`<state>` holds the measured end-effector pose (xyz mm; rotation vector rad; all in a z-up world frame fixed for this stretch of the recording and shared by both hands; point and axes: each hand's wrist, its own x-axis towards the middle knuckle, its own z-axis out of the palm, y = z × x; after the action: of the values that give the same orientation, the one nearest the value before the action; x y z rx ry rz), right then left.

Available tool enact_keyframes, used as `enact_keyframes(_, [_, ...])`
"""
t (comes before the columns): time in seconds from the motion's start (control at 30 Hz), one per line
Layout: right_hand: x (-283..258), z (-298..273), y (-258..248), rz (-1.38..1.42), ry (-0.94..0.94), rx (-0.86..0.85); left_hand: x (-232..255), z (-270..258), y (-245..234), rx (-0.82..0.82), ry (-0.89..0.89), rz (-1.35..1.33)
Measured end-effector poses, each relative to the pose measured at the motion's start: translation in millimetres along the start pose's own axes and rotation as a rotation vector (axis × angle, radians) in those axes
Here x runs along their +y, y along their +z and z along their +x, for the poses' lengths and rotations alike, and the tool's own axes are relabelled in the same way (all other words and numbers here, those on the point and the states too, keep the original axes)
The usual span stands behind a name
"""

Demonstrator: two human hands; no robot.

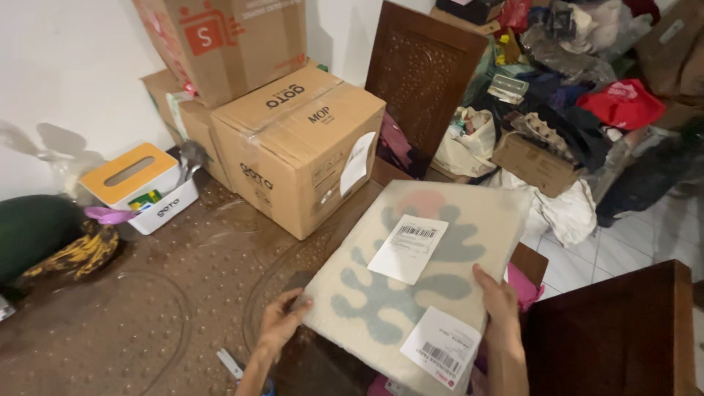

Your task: The person cuts open a wrapped package and a cardboard box using scissors, places food sachets into a kitchen drawer, and unpacks candy boxes, seasoning packets, and spice jars from the box onto the table by hand.

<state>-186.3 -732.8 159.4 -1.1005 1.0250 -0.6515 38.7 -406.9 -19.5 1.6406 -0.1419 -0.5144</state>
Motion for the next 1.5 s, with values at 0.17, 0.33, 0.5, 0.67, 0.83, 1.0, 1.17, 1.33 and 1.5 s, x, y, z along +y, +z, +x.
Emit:
enact_keyframes(0.17, [36.6, 30.7, -10.4, 0.1, -0.037, -0.078, 9.4, 3.6, 25.7, 0.072, -0.053, 0.028])
enact_keyframes(0.33, [34.3, 44.6, -8.1, 0.072, 0.103, -0.047, 5.1, 10.0, 33.7, 0.15, -0.007, 0.244])
enact_keyframes(0.5, [60.4, 71.8, -20.1, -0.173, -0.051, -0.029, -3.8, 24.7, 33.7, 0.237, 0.099, 0.254])
enact_keyframes(0.67, [40.3, 49.5, -24.4, -0.768, -0.323, 0.223, 7.9, 25.0, 26.5, 0.218, 0.149, 0.297])
enact_keyframes(0.83, [-12.4, 10.3, -3.3, -0.88, -0.383, 0.236, 45.1, 13.6, 22.0, 0.252, 0.248, 0.279])
enact_keyframes(1.0, [-13.3, -33.4, 67.6, -0.696, -0.651, -0.092, 117.8, -0.9, 6.5, 0.423, 0.331, 0.252])
enact_keyframes(1.17, [34.4, -107.8, 161.2, -0.475, -0.265, -0.725, 225.3, -20.5, -40.0, 0.739, 0.796, 0.508])
enact_keyframes(1.33, [23.6, -99.1, 183.3, -0.352, -0.101, -1.05, 302.0, -37.6, -59.0, 0.788, 1.079, 0.728])
enact_keyframes(1.5, [27.2, -125.5, 234.5, -0.311, 0.032, -1.251, 311.3, -27.9, -54.1, 0.666, 1.308, 0.984])
